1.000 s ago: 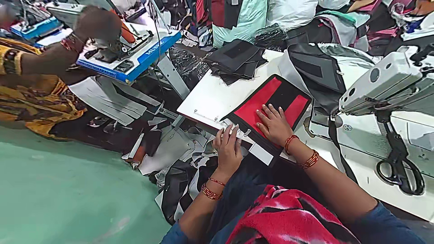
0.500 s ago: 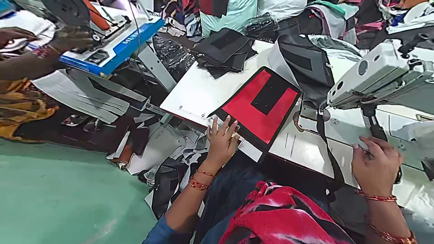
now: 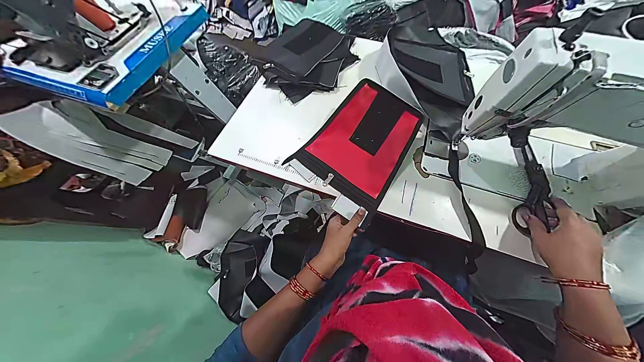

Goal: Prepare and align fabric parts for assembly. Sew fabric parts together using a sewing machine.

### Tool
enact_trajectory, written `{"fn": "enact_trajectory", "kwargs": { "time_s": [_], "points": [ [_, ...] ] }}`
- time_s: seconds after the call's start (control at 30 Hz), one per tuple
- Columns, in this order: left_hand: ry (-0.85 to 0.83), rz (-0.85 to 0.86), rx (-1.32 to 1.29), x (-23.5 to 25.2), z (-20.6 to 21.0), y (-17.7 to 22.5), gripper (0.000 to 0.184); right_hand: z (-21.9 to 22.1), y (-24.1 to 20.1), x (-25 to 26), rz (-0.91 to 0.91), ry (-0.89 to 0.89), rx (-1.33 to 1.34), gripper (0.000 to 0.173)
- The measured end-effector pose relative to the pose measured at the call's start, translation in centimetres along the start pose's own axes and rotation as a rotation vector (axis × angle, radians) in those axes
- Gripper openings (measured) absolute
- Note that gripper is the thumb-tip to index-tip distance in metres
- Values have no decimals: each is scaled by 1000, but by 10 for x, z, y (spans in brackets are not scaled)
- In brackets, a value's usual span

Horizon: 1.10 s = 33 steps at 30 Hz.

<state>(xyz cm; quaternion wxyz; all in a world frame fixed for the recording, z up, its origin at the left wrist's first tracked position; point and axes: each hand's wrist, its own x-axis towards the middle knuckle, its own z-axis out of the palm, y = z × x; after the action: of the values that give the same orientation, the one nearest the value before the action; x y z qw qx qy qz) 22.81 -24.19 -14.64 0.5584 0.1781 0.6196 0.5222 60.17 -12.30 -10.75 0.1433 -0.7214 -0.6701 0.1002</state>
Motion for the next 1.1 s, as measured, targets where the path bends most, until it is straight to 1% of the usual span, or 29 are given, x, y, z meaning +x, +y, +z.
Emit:
{"fn": "enact_trajectory", "kwargs": {
  "time_s": [0.1,0.17,0.23,0.3,0.33,0.37,0.43,0.5,0.53,0.57,0.6,0.67,0.77,0.83,0.87,0.97,1.03,1.1],
  "points": [
    [30,-15,-23,4,11,7,24,-13,2,-7,43,-69,118,62],
    [52,-8,-32,4,15,9,24,-20,13,-15,79,-119,275,64],
    [79,-1,-45,4,15,8,24,-29,26,-28,162,-221,437,71],
    [105,20,-53,5,14,7,23,-34,45,-40,192,-308,475,82],
    [113,31,-55,5,13,7,22,-37,52,-46,192,-347,436,83],
    [121,40,-63,4,12,9,21,-41,57,-51,197,-390,377,80],
    [119,46,-65,4,9,9,20,-49,59,-60,243,-484,296,65],
    [110,48,-60,4,8,9,20,-54,55,-71,252,-519,342,47],
    [102,46,-58,4,8,8,20,-55,54,-75,233,-535,398,41],
    [87,40,-53,4,6,7,22,-56,52,-79,202,-570,465,39],
    [76,41,-48,4,6,7,22,-56,51,-82,152,-615,531,42],
    [63,44,-41,3,3,8,21,-53,45,-87,31,-747,607,59],
    [43,40,-34,-1,-5,9,18,-44,25,-88,-206,-1006,612,85],
    [18,39,-18,-3,-12,10,13,-36,10,-85,-355,-1154,567,96],
    [1,40,-13,-4,-15,10,10,-33,4,-84,-405,-1215,541,98],
    [-54,38,-16,-6,-23,9,6,-13,-5,-81,-425,-1324,482,102],
    [-69,55,-31,-6,-24,8,5,1,-14,-79,-415,-1344,488,104],
    [-77,81,-33,-7,-24,7,4,10,-30,-76,-433,-1329,488,101]
  ]
}}
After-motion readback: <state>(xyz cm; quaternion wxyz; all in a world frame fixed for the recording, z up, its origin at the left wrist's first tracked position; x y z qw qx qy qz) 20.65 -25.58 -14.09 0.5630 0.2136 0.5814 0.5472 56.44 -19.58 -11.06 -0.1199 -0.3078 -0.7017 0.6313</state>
